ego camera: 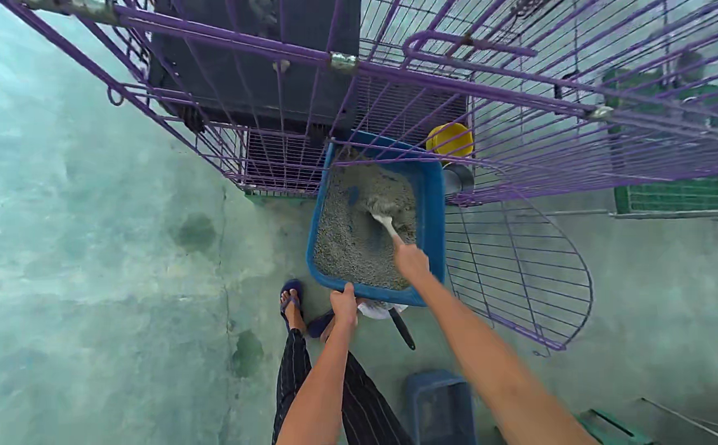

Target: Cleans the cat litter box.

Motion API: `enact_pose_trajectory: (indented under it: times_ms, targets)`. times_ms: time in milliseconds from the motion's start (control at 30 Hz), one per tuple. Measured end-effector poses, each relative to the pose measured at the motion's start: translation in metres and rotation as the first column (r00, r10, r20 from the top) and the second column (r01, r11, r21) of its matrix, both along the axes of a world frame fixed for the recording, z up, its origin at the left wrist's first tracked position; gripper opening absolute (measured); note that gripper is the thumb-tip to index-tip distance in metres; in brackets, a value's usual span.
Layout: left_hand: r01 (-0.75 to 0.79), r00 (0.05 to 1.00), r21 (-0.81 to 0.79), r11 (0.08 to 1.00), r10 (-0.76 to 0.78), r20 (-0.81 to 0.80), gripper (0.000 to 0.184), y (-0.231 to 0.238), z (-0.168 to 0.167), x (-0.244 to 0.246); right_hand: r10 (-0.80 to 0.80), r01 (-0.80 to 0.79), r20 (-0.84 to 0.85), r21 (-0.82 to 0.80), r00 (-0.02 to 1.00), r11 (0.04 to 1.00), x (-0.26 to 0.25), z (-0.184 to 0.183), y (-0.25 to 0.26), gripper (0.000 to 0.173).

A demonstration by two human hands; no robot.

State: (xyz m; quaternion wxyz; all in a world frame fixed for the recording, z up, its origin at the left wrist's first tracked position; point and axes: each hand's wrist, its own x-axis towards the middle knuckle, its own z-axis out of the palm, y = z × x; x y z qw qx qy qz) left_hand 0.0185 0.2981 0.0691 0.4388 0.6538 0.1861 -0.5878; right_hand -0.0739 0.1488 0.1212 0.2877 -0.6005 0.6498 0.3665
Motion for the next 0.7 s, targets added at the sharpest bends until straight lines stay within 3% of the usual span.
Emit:
enact_pose_trajectory:
  times_ms: [67, 167, 267, 367, 500, 700]
  targets:
    - [-0.005, 1.000, 0.000, 1.000, 0.005, -0.021, 0.028, 0.004, -0.004, 0.002, 0.012, -0.011, -0.007, 0.031, 1.000, 0.999, -0.002, 0.005, 0.003, 0.051]
    - [-0.007, 0.998, 0.027, 1.000, 0.008, -0.060, 0.034, 0.007, -0.006, 0.003, -0.006, 0.006, -0.005, 0.117, 1.000, 0.993, -0.022, 0.043, 0.070, 0.049]
    - [0.008, 1.000, 0.058, 0.998, -0.006, -0.027, 0.032, 0.004, -0.008, -0.002, -0.038, 0.059, -0.114, 0.184, 0.993, 0.981, -0.037, 0.066, 0.124, 0.053]
    - [0.044, 0.998, 0.081, 0.996, -0.048, 0.049, 0.027, 0.001, -0.007, -0.008, -0.091, 0.103, -0.114, 0.109, 0.989, 0.989, -0.041, 0.043, 0.111, 0.054]
    - [0.015, 0.997, 0.058, 0.998, -0.019, 0.068, 0.025, 0.003, -0.004, -0.010, -0.123, 0.126, -0.086, 0.041, 0.989, 0.991, -0.027, 0.021, 0.042, 0.051]
    - [0.032, 0.999, 0.064, 0.997, -0.035, 0.035, 0.030, 0.005, -0.002, -0.007, -0.053, 0.068, -0.100, 0.145, 0.994, 0.987, -0.041, 0.046, 0.097, 0.054]
